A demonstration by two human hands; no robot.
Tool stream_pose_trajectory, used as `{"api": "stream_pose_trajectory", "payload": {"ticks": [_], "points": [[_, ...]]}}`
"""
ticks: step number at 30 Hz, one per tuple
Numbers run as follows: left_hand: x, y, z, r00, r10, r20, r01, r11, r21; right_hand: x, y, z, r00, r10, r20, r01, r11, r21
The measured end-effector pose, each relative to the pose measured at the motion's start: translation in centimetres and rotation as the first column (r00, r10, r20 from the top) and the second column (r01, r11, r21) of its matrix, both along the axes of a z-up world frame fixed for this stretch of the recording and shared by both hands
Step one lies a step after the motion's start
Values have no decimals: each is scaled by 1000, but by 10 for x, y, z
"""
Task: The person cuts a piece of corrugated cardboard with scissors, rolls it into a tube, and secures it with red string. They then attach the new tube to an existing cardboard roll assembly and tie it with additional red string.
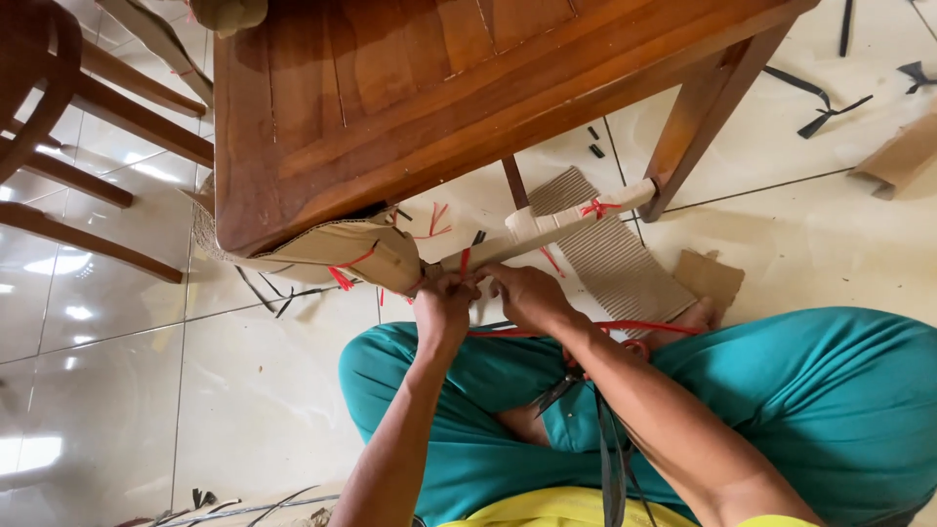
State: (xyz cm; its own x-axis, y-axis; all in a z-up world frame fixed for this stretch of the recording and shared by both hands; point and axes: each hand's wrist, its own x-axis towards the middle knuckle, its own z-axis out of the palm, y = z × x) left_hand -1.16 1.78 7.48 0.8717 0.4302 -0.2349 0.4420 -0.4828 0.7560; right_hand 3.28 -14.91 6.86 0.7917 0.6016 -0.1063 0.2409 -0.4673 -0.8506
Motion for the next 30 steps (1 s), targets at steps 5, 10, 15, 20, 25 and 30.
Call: {"api": "stream_pose_trajectory", "payload": {"ticks": [5, 10, 15, 20, 25, 30], "points": [[-2, -14, 13, 987, 138, 88, -144, 987, 69, -5, 3, -6, 998, -65, 7, 65, 996, -60], [-4, -22, 13, 964, 168, 209, -168, 986, -15, -5, 13, 13, 961, -143, -235, 164, 984, 69], [-8, -22, 36, 966, 68, 250, -45, 994, -97, 0, 24, -21, 853, -181, -489, 371, 870, 324], [-5, -17, 35, 974, -33, 224, 57, 993, -102, -4, 34, -17, 777, -253, -576, 560, 696, 449], [-1, 3, 5, 930, -325, 173, 237, 888, 395, -4, 32, -33, 804, -425, -416, 588, 673, 449], [3, 31, -13, 904, -420, 79, 198, 575, 794, -7, 30, -72, 706, -611, -357, 708, 608, 361]]}}
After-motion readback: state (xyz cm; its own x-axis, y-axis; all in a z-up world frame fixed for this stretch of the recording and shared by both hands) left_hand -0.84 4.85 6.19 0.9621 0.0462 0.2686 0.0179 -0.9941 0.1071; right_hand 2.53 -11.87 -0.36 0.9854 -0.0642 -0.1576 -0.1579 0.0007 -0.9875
